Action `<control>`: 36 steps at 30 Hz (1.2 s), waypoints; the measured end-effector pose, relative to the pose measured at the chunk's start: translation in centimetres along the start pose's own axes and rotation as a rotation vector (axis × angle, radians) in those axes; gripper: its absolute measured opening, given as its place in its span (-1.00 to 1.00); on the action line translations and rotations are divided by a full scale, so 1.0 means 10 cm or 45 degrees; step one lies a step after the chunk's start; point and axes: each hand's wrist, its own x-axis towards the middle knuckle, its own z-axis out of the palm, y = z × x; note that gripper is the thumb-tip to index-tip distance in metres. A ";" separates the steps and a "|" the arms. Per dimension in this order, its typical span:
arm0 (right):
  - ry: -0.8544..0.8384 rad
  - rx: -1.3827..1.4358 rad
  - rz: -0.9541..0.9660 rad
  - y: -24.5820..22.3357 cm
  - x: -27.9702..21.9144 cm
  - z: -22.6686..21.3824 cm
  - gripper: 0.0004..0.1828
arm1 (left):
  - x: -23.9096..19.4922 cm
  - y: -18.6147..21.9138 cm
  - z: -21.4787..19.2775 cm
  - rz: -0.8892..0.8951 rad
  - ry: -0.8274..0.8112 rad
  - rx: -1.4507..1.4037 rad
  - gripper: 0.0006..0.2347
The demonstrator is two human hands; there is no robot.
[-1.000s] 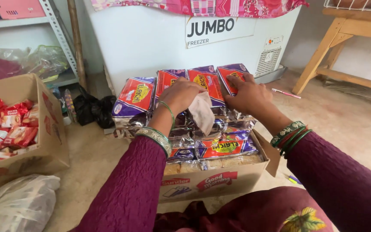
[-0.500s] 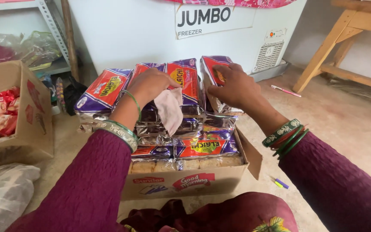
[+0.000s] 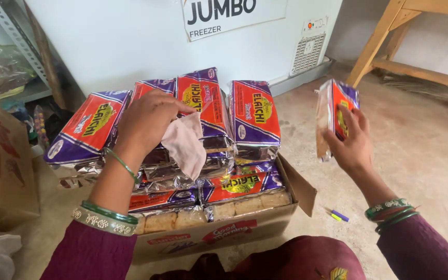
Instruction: The person wipes packaged bakery items with a cloth and organizes the packets into a cardboard box by hand.
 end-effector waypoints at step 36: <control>-0.655 -0.338 0.462 1.08 -1.02 1.11 0.07 | -0.33 0.14 0.15 0.158 0.375 -0.092 -0.82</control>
